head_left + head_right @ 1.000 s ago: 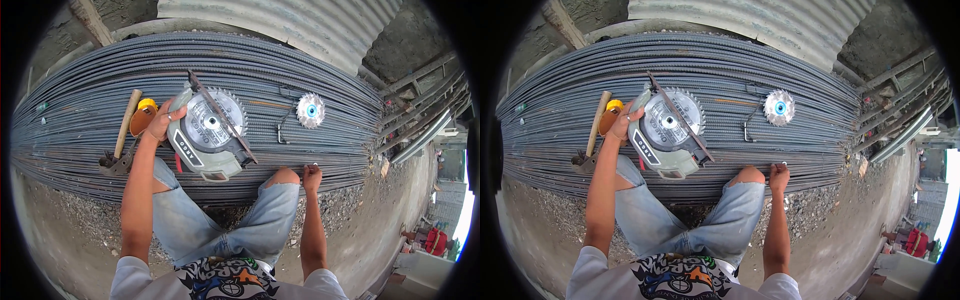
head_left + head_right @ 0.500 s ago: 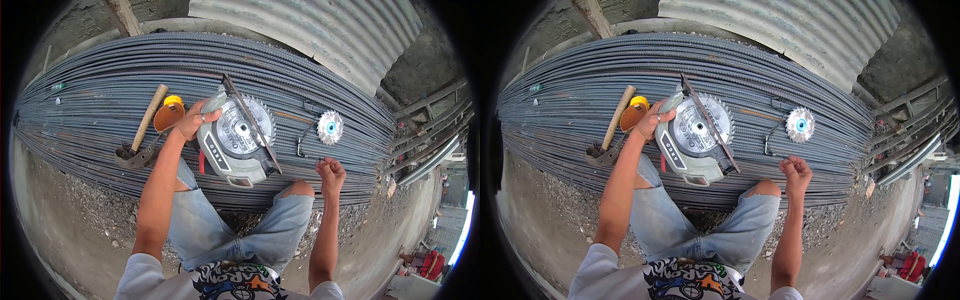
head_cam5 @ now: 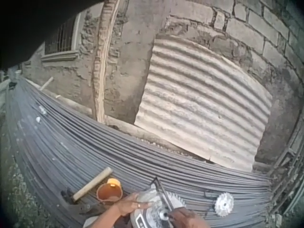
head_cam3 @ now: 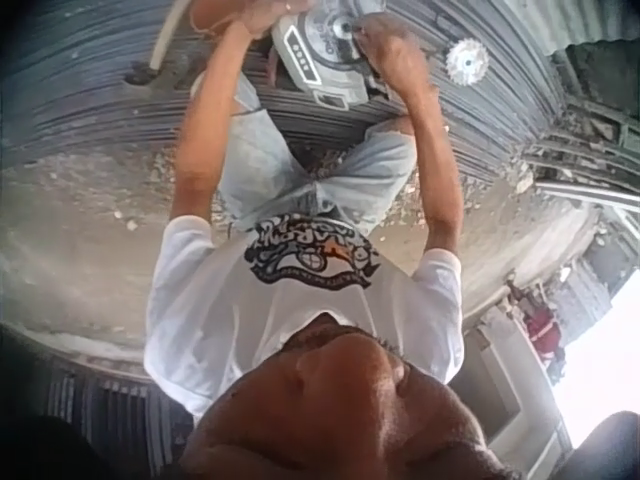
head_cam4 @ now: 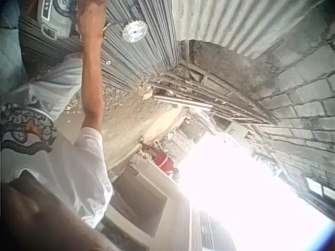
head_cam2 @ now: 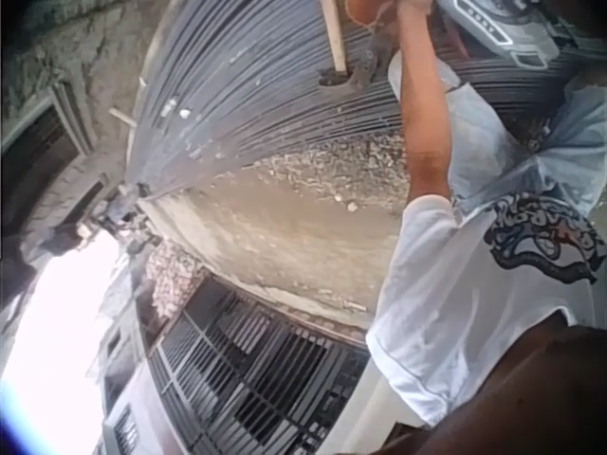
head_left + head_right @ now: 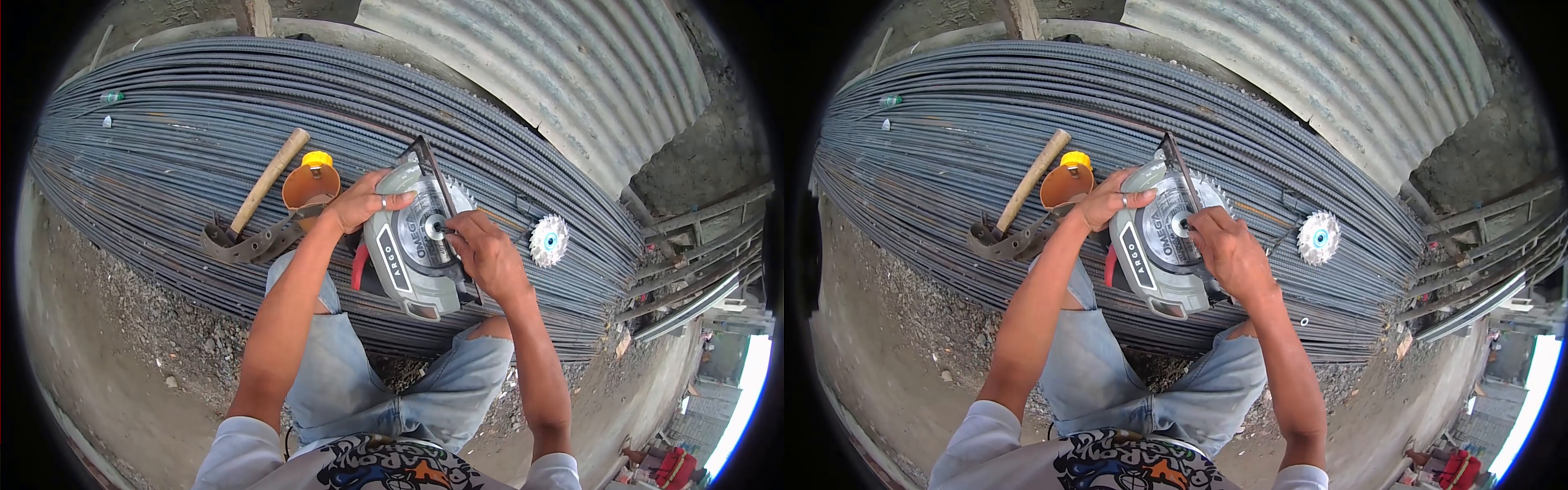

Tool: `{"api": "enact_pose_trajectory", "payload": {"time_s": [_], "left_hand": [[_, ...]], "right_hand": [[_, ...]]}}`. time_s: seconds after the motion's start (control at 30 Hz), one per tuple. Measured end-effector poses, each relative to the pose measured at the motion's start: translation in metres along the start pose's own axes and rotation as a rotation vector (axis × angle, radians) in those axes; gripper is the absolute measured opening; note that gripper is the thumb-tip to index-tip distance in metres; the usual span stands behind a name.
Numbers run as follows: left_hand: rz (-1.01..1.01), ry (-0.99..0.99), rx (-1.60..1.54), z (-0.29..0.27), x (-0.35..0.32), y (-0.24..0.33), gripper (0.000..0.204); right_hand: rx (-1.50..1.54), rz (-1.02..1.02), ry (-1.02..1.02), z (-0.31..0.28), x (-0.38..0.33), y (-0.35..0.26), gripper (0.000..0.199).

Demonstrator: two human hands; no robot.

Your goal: Installing a blade and adjusting a portable circular saw while sitting on a pile of rebar.

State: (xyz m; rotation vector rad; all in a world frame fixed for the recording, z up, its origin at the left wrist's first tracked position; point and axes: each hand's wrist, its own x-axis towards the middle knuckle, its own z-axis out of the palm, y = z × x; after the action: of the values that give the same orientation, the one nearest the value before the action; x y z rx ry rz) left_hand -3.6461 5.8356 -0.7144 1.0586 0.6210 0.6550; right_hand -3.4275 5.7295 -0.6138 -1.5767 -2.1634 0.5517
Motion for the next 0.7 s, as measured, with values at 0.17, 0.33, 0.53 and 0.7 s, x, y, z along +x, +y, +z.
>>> {"api": "enact_pose_trajectory", "payload": {"time_s": [0.17,0.33,0.53,0.7], "left_hand": [[-0.003,-0.007,-0.046,0.000,0.001,-0.002,0.055],[0.010,-0.006,-0.036,0.000,0.002,-0.003,0.054],[0.005,0.004,-0.077,-0.001,0.002,-0.005,0.056],[0.011,0.012,-0.041,-0.001,0.003,-0.006,0.057]], "right_hand": [[-0.264,-0.058,-0.088,0.009,0.012,0.002,0.016],[-0.244,0.021,-0.146,0.008,0.018,0.000,0.017],[-0.210,0.003,-0.142,0.005,0.020,0.003,0.018],[-0.228,-0.011,-0.116,0.010,0.020,0.005,0.018]]}}
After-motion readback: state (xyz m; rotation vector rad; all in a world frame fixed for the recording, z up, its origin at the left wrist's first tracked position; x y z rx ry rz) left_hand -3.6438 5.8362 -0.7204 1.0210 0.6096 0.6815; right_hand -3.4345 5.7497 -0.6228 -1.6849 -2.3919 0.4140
